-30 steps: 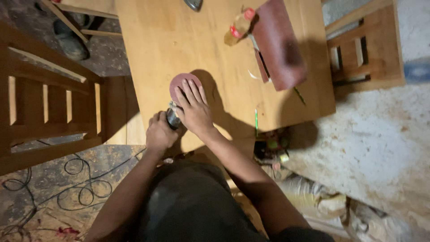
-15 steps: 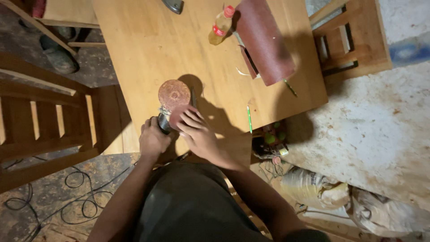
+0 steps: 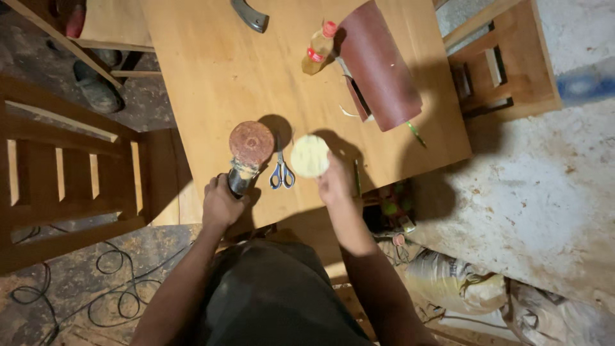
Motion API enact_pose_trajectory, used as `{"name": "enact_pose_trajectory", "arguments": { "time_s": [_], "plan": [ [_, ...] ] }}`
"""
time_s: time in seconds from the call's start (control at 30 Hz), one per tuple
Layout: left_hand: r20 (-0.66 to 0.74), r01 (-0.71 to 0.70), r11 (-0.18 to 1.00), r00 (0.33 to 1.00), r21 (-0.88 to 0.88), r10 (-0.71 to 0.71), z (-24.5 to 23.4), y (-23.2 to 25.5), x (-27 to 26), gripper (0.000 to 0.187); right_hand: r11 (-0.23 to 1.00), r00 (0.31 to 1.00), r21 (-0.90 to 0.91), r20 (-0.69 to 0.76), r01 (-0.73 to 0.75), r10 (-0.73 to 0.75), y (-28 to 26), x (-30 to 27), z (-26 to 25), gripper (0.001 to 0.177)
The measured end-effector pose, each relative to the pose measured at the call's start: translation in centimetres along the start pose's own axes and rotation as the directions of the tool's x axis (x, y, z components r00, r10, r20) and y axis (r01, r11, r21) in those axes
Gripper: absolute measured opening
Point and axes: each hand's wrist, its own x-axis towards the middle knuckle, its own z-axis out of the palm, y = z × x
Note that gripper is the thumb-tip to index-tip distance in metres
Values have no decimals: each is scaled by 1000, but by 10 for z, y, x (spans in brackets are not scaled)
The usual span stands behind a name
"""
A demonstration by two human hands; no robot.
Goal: The person cuts a circular piece of sandpaper with scissors, attaches it to an angle grinder, and then uses the grinder to sand the surface of a wooden object.
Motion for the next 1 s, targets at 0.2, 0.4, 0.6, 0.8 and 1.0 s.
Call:
{"name": "enact_pose_trajectory", "arguments": {
  "time_s": [0.2, 0.4, 0.6, 0.8, 1.0],
  "plan": [
    [-104, 19, 998, 994, -58, -25, 15, -11, -20, 70, 886, 977, -413, 128, 211, -173, 19, 43, 39, 40],
    [-108, 30, 999, 994, -20, -32, 12, -6, -20, 73, -89, 885, -938, 346, 335, -311, 39, -19, 45, 53],
    [-81, 81, 997, 993, 8, -80, 6, 4, -20, 73, -428, 630, -762, 644, 485, -433, 36, -48, 46, 56],
    [-59, 103, 994, 993, 26, -102, 2, 10, -20, 72, -212, 869, -956, 276, 204, -410, -20, -15, 15, 33],
    [-47, 125, 992, 991, 10, -125, -3, 17, -21, 69, -144, 469, -871, 385, 470, -795, -67, 27, 12, 25]
  ]
}}
